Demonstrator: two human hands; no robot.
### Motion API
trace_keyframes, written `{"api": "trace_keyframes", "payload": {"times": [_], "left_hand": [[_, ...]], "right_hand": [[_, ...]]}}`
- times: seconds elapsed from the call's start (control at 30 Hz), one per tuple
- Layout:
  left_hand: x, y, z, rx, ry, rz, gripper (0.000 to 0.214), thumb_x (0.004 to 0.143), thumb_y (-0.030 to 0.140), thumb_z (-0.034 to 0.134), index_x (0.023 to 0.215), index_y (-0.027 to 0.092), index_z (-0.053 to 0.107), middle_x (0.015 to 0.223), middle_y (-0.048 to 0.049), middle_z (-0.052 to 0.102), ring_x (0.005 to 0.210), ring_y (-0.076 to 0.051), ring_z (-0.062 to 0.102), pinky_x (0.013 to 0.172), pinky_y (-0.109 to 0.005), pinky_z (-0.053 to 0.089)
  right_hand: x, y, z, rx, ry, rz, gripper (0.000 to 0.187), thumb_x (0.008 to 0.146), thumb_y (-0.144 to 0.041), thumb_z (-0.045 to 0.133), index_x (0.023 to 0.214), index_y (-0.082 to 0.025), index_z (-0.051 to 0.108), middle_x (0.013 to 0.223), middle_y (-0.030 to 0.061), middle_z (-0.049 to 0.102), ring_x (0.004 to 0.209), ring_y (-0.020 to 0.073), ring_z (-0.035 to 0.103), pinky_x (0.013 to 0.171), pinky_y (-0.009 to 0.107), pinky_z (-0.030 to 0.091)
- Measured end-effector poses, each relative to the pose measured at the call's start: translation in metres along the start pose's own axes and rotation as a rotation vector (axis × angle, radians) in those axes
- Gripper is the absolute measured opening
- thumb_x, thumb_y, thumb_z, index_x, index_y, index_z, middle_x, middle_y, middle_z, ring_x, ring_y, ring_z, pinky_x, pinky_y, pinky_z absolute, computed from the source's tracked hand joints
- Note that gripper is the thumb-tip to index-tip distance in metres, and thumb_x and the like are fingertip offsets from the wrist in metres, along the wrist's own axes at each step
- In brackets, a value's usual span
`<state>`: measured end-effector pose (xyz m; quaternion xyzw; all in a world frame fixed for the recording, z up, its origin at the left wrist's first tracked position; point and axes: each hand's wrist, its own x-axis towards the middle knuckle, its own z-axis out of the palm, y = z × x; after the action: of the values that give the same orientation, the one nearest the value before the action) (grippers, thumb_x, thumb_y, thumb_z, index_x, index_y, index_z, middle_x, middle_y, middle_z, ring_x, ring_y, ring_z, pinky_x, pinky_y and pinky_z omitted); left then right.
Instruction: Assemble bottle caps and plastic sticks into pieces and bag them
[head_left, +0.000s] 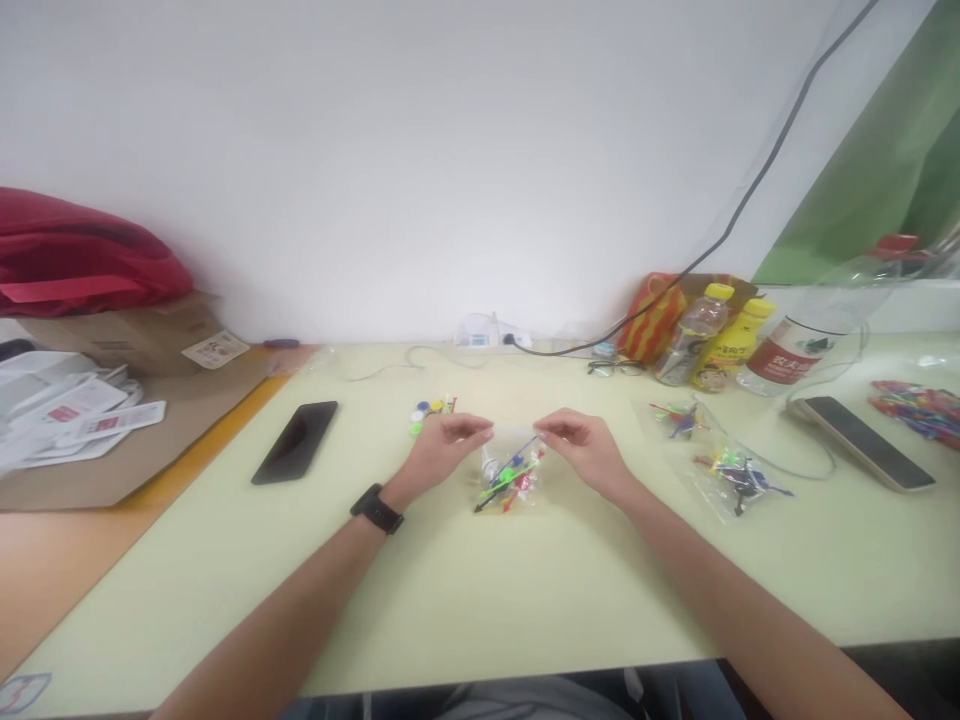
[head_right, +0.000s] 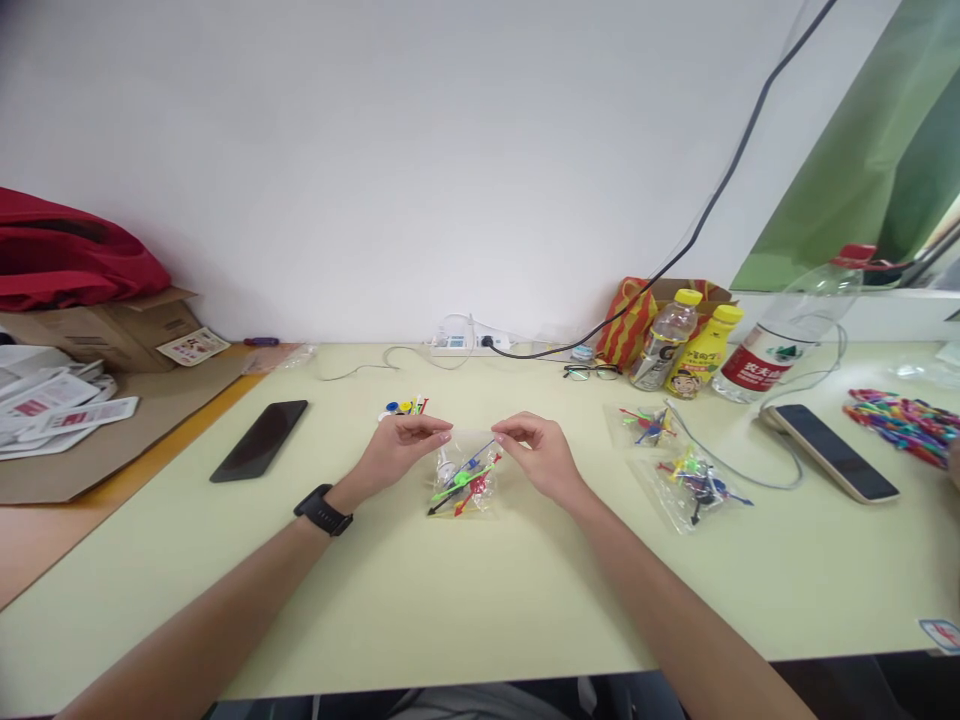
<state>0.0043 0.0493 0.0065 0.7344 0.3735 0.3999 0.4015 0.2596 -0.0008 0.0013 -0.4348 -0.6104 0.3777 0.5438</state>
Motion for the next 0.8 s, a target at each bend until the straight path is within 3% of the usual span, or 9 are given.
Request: {"api": "trace_keyframes", "payload": {"times": [0.13,0.47,0.8], "left_hand": [[0.000,0.000,-0.001,0.077,-0.020,0.042,0.024,0.092,0.041,0.072,0.089,0.017,0.074,0.088,-0.0061,0.076,0.081,-0.020,0.070,0.075,-0.031,0.056],[-0.001,0.003,0.003,-0.182,-0.009,-0.004,0.017,0.086,0.033,0.077,0.090,0.016,0.073,0.086,-0.0064,0.075,0.082,-0.018,0.071,0.078,-0.030,0.057],[-0.006,0.010,0.005,-0.242,0.040,-0.008,0.014,0.082,0.028,0.080,0.086,0.015,0.077,0.082,-0.0087,0.078,0.075,-0.020,0.073,0.071,-0.031,0.058]], "right_hand": [[-0.001,0.002,0.002,-0.097,-0.007,-0.046,0.023,0.086,-0.043,0.074,0.089,-0.021,0.075,0.089,0.0067,0.074,0.080,0.0220,0.071,0.079,0.038,0.058],[-0.001,-0.004,0.000,0.069,-0.014,0.021,0.015,0.083,-0.034,0.073,0.087,-0.021,0.077,0.079,0.0041,0.076,0.076,0.0205,0.071,0.076,0.035,0.058],[-0.002,-0.014,-0.004,0.161,-0.040,0.083,0.023,0.074,-0.041,0.087,0.081,-0.020,0.080,0.080,0.0055,0.077,0.072,0.0203,0.070,0.072,0.035,0.058]]}}
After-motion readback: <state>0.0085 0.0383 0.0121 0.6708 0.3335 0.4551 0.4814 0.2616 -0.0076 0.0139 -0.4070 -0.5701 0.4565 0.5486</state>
